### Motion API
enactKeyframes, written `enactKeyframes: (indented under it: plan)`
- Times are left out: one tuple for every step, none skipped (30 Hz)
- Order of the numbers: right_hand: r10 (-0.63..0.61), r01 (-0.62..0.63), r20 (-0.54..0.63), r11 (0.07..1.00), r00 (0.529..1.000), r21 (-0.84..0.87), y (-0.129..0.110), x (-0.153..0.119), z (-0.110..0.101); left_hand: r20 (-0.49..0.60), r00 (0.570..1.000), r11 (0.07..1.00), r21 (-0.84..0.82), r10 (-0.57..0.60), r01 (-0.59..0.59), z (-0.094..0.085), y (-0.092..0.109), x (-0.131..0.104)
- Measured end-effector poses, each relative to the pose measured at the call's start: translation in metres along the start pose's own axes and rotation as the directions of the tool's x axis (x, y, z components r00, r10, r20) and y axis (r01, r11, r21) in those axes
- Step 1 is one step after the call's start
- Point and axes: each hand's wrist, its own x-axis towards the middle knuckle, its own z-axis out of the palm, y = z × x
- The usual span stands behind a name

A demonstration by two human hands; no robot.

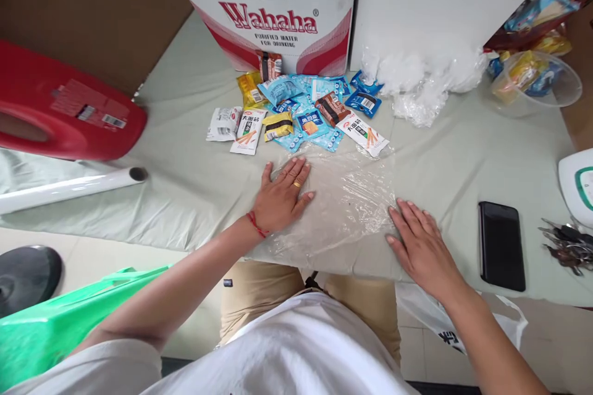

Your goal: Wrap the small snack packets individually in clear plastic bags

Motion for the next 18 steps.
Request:
enactKeyframes:
  plan:
    - [-0.013,0.013,0.005,0.998,1.0,0.059,0.006,-0.004,-0.005,0.004,1.0,1.0,0.002,-0.003,0.003,0.0,0.0,0.001]
    - [-0.009,0.009,0.003,0.993,1.0,0.117,0.013,-0.002,-0.012,0.008,1.0,1.0,0.002,-0.004,0.004,0.0,0.0,0.001]
    - [0.022,-0.02,-0.01,0.987,1.0,0.161,0.02,0.004,-0.019,0.011,1.0,1.0,0.003,-0.004,0.004,0.0,0.0,0.002]
    - [0.082,-0.074,-0.031,0.98,0.996,0.187,0.028,0.016,-0.027,0.016,1.0,1.0,0.004,-0.003,0.003,-0.001,0.001,0.002]
    - [0.166,-0.151,-0.06,0.97,0.984,0.192,0.037,0.032,-0.035,0.019,1.0,1.0,0.005,-0.003,0.003,-0.001,0.001,0.003]
    - [0.258,-0.238,-0.093,0.954,0.962,0.181,0.046,0.053,-0.041,0.022,1.0,1.0,0.006,-0.004,0.004,-0.001,0.002,0.003]
    - [0.335,-0.315,-0.112,0.935,0.936,0.162,0.056,0.076,-0.047,0.023,1.0,1.0,0.007,-0.007,0.007,-0.001,0.002,0.003]
    - [0.398,-0.381,-0.133,0.914,0.908,0.139,0.065,0.1,-0.051,0.023,1.0,1.0,0.008,-0.009,0.009,-0.001,0.002,0.003]
    - [0.443,-0.429,-0.147,0.896,0.885,0.115,0.073,0.124,-0.053,0.023,1.0,1.0,0.009,-0.011,0.011,-0.001,0.002,0.003]
    - [0.469,-0.46,-0.148,0.883,0.871,0.09,0.08,0.148,-0.053,0.021,1.0,1.0,0.01,-0.013,0.013,-0.001,0.002,0.003]
    - [0.482,-0.478,-0.134,0.876,0.866,0.066,0.086,0.168,-0.052,0.02,1.0,1.0,0.009,-0.014,0.013,-0.001,0.002,0.003]
    - [0.472,-0.471,-0.102,0.881,0.876,0.038,0.09,0.185,-0.049,0.02,1.0,1.0,0.007,-0.013,0.013,-0.001,0.002,0.003]
    - [0.453,-0.453,-0.067,0.891,0.889,0.008,0.094,0.197,-0.046,0.021,1.0,1.0,0.003,-0.012,0.012,-0.001,0.002,0.002]
    - [0.436,-0.437,-0.036,0.9,0.899,-0.018,0.097,0.206,-0.042,0.023,1.0,1.0,-0.003,-0.01,0.01,-0.001,0.001,0.002]
    - [0.43,-0.43,-0.018,0.902,0.903,-0.038,0.1,0.21,-0.038,0.025,1.0,1.0,-0.011,-0.008,0.008,-0.002,-0.001,0.002]
    - [0.442,-0.442,-0.019,0.895,0.897,-0.052,0.103,0.211,-0.035,0.027,1.0,1.0,-0.021,-0.005,0.005,-0.002,-0.002,0.002]
    - [0.472,-0.473,-0.038,0.879,0.881,-0.055,0.107,0.209,-0.032,0.029,1.0,0.999,-0.032,0.0,0.001,-0.003,-0.004,0.001]
    - [0.509,-0.513,-0.064,0.857,0.858,-0.05,0.11,0.204,-0.031,0.031,1.0,0.999,-0.043,0.006,-0.005,-0.004,-0.007,0.0]
